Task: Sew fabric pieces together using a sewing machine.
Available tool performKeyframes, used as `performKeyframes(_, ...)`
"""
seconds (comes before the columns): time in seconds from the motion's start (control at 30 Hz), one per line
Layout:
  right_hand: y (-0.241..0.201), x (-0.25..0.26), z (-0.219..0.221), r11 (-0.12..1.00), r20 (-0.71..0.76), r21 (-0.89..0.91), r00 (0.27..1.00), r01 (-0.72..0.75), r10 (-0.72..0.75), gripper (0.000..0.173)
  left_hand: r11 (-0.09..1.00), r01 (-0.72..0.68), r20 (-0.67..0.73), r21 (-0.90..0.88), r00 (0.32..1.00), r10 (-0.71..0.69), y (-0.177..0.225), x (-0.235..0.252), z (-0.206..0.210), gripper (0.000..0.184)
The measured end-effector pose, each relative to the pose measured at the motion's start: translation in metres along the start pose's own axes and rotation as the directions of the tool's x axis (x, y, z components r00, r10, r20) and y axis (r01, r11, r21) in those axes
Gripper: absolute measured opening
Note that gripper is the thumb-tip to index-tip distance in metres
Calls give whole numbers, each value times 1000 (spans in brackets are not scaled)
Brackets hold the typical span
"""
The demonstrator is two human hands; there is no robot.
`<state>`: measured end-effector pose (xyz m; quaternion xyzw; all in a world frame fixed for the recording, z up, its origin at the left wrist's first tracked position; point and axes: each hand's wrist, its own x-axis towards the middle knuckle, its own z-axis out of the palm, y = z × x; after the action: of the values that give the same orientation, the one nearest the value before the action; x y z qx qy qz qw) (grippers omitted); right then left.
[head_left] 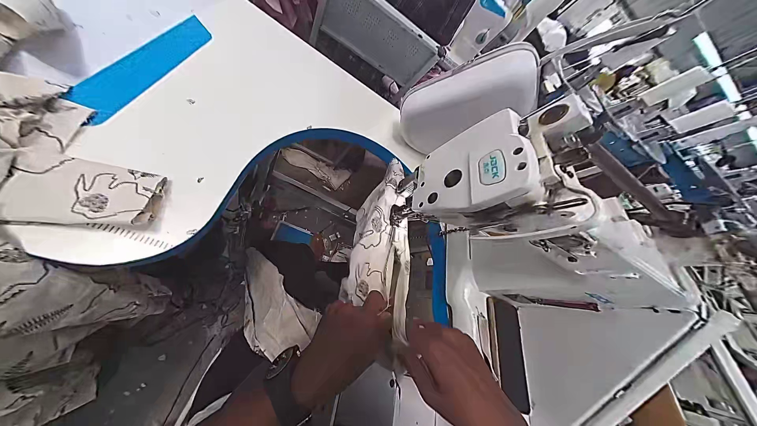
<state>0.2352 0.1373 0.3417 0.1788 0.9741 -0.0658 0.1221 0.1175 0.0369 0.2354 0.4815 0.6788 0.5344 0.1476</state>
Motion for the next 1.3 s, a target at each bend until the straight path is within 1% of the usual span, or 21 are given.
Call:
performKeyframes(0.1, -17, 18, -3, 977, 29, -184, 993, -110, 117, 22, 1000, 13, 11, 14, 1000, -13, 0, -2, 0, 19)
performKeyframes(0.17, -20, 26, -4, 968, 9, -231, 994, -102, 107, 16, 1000, 29, 1, 3, 1000, -29, 0, 3, 2, 17)
performKeyframes(0.23, -18, 36, -10, 977, 80, -184, 989, -106, 122, 16, 998, 52, -23, -17, 998, -53, 0, 12, 4, 17)
performKeyframes(0.3, -10, 40, -13, 990, 164, -72, 978, -121, 131, 20, 987, 133, 19, -87, 991, -132, -2, 17, 2, 20)
performKeyframes(0.4, 17, 31, -8, 971, 430, 11, 878, -239, 211, 26, 939, 265, 179, -221, 957, -228, -23, 0, -28, 26)
performKeyframes(0.47, 56, 21, 25, 959, 594, 15, 774, -284, 220, 35, 909, 268, 215, -318, 955, -206, -62, -24, -51, 24)
performKeyframes(0.5, 72, 13, 49, 959, 622, 46, 759, -279, 191, 39, 904, 259, 226, -340, 956, -189, -81, -31, -67, 21)
performKeyframes(0.53, 78, 1, 62, 963, 610, 81, 777, -255, 155, 38, 916, 226, 221, -332, 963, -157, -92, -32, -80, 21)
performKeyframes(0.57, 73, -13, 54, 977, 568, 62, 812, -206, 135, 33, 937, 153, 210, -314, 974, -89, -88, -30, -83, 23)
performKeyframes(0.6, 56, -23, 30, 992, 441, -4, 891, -123, 112, 25, 963, 39, 180, -268, 984, 10, -73, -22, -80, 27)
performKeyframes(0.63, 31, -40, 10, 996, 235, -80, 971, -35, 53, 16, 977, -57, 162, -204, 983, 91, -47, -19, -69, 28)
performKeyframes(0.67, -2, -57, -3, 991, 74, -130, 997, -7, 17, 9, 988, -101, 135, -120, 984, 117, -18, -24, -50, 28)
performKeyframes(0.7, -34, -64, -7, 984, -47, -176, 999, -28, 20, 8, 996, -93, 79, -10, 992, 93, 6, -31, -29, 25)
performKeyframes(0.73, -56, -63, 0, 975, -122, -210, 991, -79, 54, 9, 996, -26, 43, 80, 999, 23, 23, -38, -13, 23)
performKeyframes(0.77, -67, -57, 10, 964, -129, -229, 986, -133, 105, 9, 988, 37, 13, 151, 999, -40, 32, -41, -4, 21)
performKeyframes(0.83, -71, -40, 11, 939, -56, -243, 970, -243, 236, 11, 973, 105, -9, 204, 994, -105, 33, -36, -6, 26)
performKeyframes(0.9, -68, -34, 1, 930, -83, -257, 964, -264, 252, 9, 971, 94, -13, 218, 996, -94, 32, -37, -9, 26)
performKeyframes(0.97, -75, -22, -3, 942, -46, -229, 970, -244, 239, 7, 977, 40, -13, 209, 999, -38, 26, -35, -11, 21)
performKeyframes(1.03, -76, -6, -4, 944, 33, -231, 968, -235, 249, 9, 988, -6, -42, 155, 999, 13, 16, -27, -12, 20)
performKeyframes(1.13, -66, 12, -9, 936, 94, -230, 951, -266, 294, 11, 998, -35, -62, 57, 997, 39, 4, -18, -9, 23)
performKeyframes(1.3, -48, 36, -7, 939, 10, -248, 969, -238, 249, 5, 996, -29, -81, -79, 996, 23, -13, -2, -1, 27)
